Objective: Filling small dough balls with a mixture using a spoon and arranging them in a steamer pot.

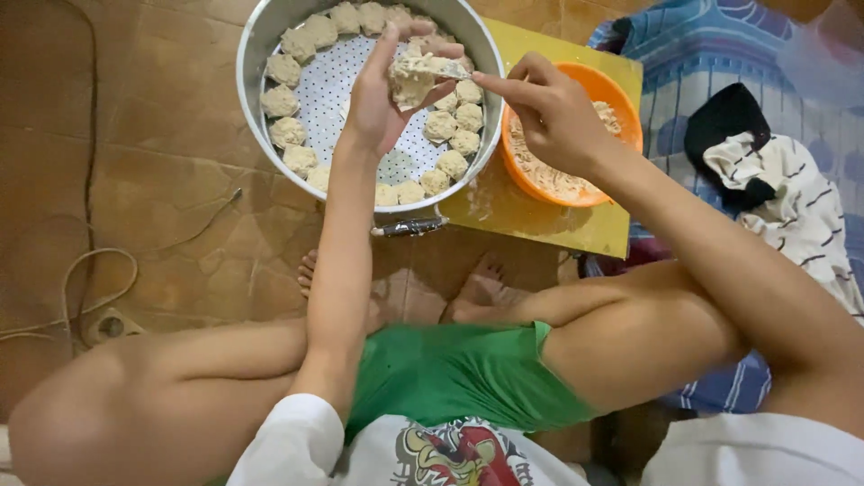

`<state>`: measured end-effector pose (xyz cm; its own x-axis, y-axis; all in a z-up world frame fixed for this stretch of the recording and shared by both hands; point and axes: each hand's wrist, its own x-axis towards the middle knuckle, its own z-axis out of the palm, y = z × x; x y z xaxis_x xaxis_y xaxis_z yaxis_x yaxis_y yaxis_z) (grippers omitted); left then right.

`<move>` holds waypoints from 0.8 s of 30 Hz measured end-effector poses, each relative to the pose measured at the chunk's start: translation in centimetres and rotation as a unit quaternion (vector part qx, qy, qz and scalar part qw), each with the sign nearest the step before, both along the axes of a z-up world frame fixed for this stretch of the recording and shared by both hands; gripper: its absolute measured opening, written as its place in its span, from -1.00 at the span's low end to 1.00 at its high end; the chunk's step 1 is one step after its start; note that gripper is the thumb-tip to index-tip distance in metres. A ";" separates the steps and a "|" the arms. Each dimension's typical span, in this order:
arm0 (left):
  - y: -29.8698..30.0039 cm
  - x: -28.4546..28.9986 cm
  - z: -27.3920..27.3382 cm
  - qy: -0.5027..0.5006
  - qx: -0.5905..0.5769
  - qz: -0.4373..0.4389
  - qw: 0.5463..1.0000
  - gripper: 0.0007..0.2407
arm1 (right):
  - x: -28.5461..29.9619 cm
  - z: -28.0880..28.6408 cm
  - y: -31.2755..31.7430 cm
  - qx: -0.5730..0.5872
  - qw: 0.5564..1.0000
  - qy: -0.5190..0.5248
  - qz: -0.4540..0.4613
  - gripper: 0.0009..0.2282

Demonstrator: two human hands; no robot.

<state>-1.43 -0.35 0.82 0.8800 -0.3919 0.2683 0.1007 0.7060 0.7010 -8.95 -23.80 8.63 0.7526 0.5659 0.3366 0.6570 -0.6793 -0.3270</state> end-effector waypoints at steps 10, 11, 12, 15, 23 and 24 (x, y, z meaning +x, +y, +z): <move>-0.2 0.6 -1.2 -0.062 -0.029 0.005 0.998 -0.71 | 0.2 -0.3 0.1 -0.031 0.999 -0.001 -0.013 -0.58; -0.2 0.7 -1.2 -0.048 -0.030 0.006 0.998 -0.70 | 0.1 0.0 0.1 -0.030 0.999 0.012 -0.014 -0.57; -0.3 0.7 -1.3 -0.034 -0.030 0.008 0.999 -0.68 | -0.1 0.3 0.1 -0.028 0.999 0.026 -0.016 -0.57; -0.4 0.7 -1.0 -0.038 -0.014 0.024 0.999 -0.68 | 0.0 0.9 -0.3 -0.007 1.000 0.022 -0.020 -0.56; -0.4 0.8 -1.4 -0.043 0.000 0.031 0.999 -0.62 | -0.6 2.5 -1.2 -0.017 0.999 -0.022 -0.042 -0.60; -0.4 0.8 -1.3 -0.047 0.005 0.034 0.998 -0.63 | -0.6 2.7 -1.4 -0.024 0.998 -0.038 -0.039 -0.60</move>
